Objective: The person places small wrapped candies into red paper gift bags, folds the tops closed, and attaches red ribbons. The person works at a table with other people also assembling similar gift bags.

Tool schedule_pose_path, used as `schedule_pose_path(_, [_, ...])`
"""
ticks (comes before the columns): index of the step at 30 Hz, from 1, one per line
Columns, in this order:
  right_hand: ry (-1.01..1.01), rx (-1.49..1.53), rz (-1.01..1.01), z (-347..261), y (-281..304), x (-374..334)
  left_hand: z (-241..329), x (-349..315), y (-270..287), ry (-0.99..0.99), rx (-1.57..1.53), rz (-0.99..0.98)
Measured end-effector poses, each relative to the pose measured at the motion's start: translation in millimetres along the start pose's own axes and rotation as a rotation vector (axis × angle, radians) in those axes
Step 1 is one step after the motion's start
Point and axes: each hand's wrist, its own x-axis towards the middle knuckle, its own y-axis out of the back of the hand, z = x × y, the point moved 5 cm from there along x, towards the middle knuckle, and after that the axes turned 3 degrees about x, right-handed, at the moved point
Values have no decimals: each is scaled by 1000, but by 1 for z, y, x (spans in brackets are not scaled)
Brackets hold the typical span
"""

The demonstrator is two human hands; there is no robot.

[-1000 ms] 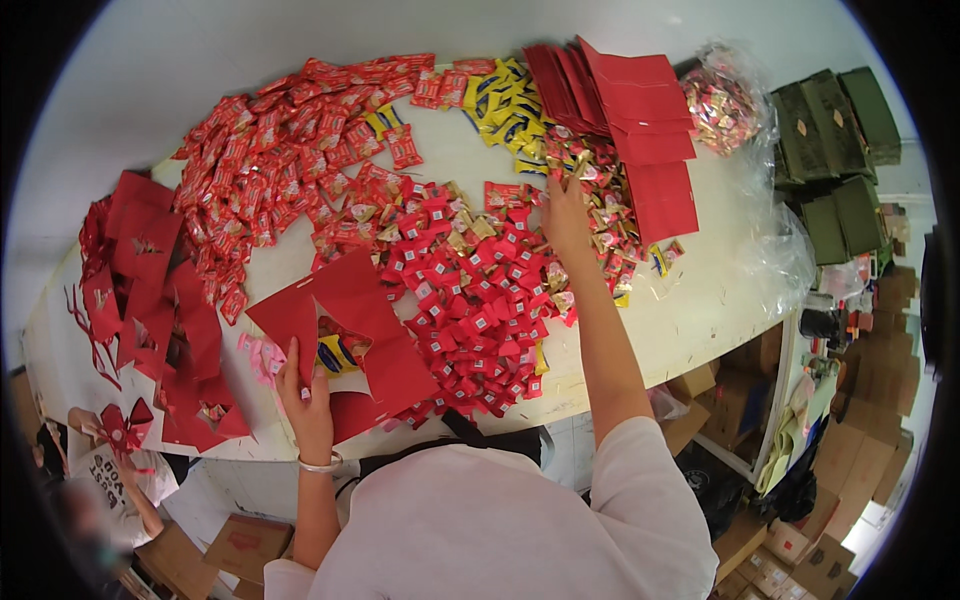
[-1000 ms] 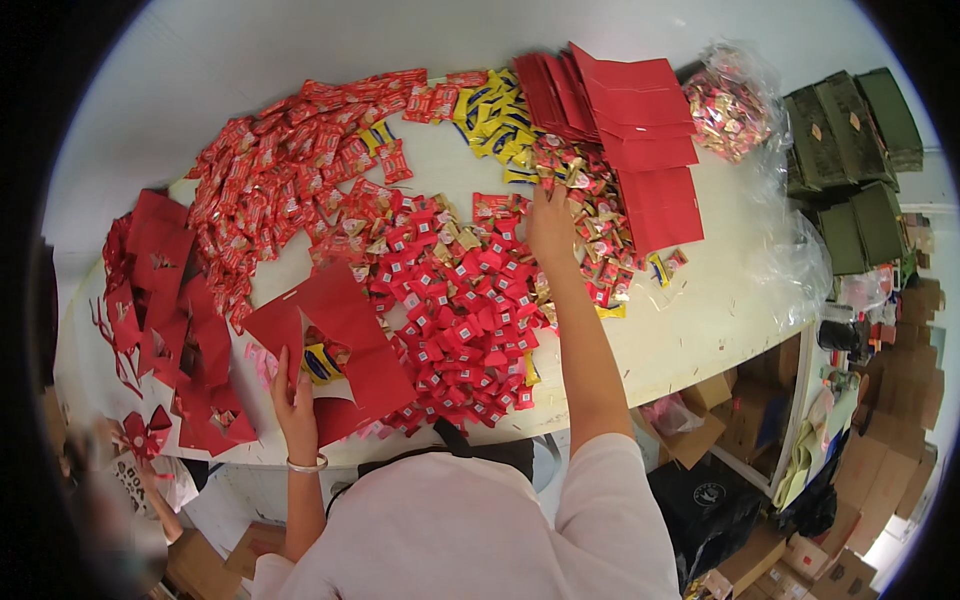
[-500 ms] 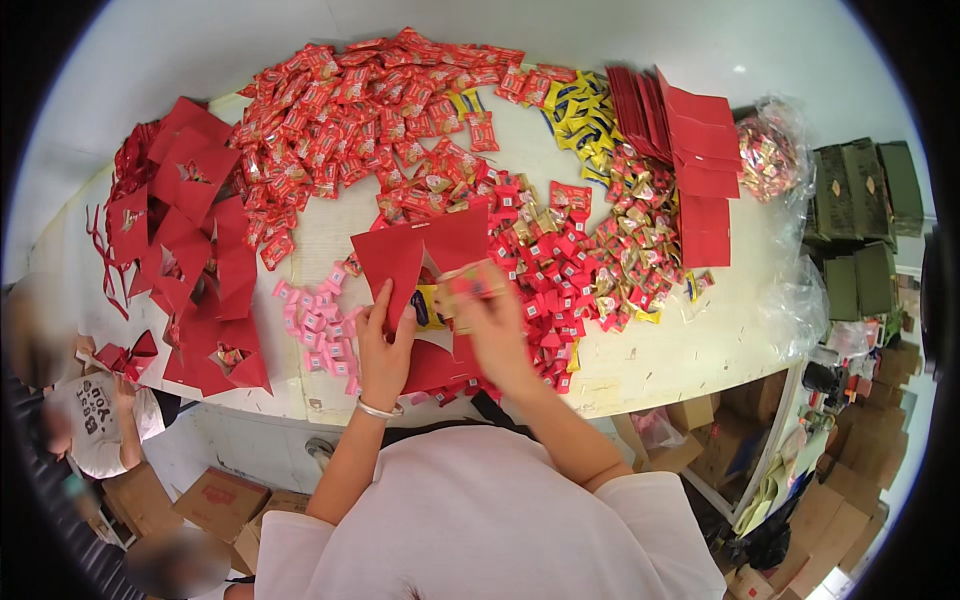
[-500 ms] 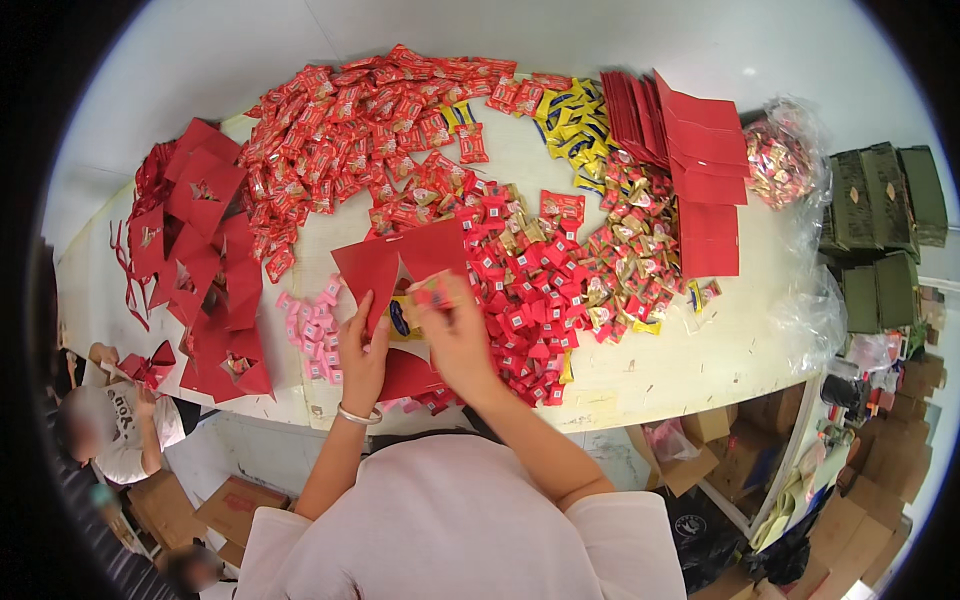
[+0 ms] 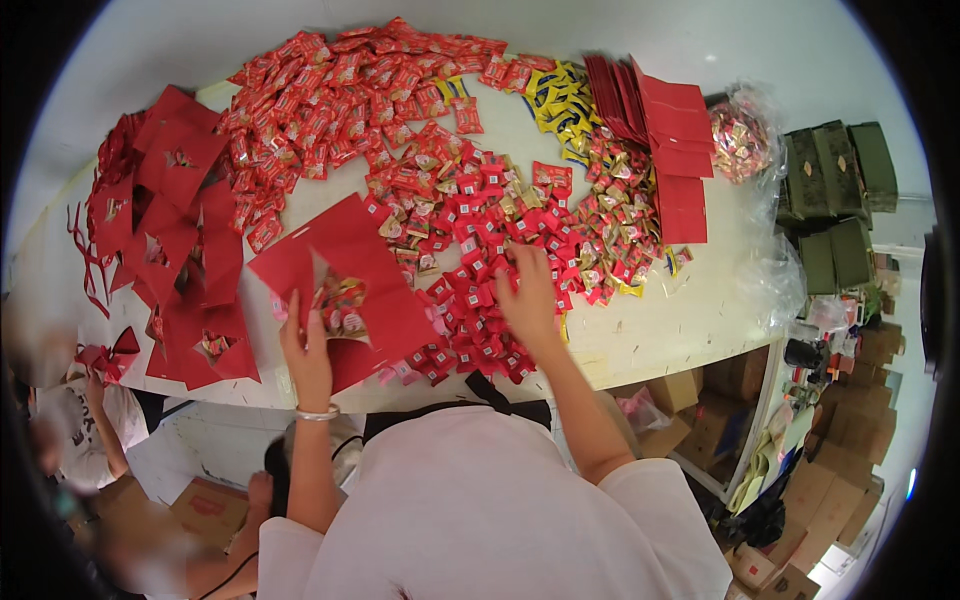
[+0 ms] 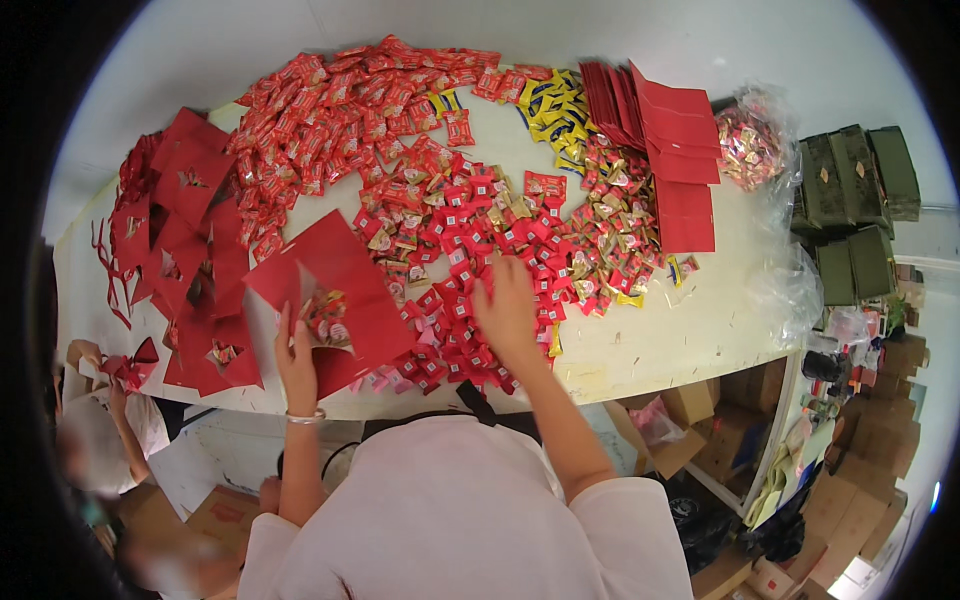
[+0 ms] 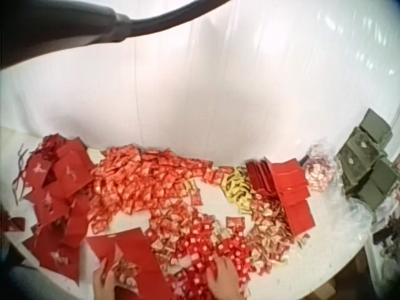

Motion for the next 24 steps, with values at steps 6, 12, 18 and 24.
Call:
schedule_pose_path(6, [176, -481, -434, 49, -17, -12, -17, -26, 52, -138, 153, 193])
schedule_pose_path(12, [112, -152, -152, 59, -14, 13, -34, -57, 100, 55, 34, 296])
schedule_pose_path(18, [-153, 166, -341, 7, -87, -5, -46, -85, 142, 91, 124, 410])
schedule_pose_path(24, [157, -223, -613, -81, -215, -28, -38, -103, 135, 157, 21, 363])
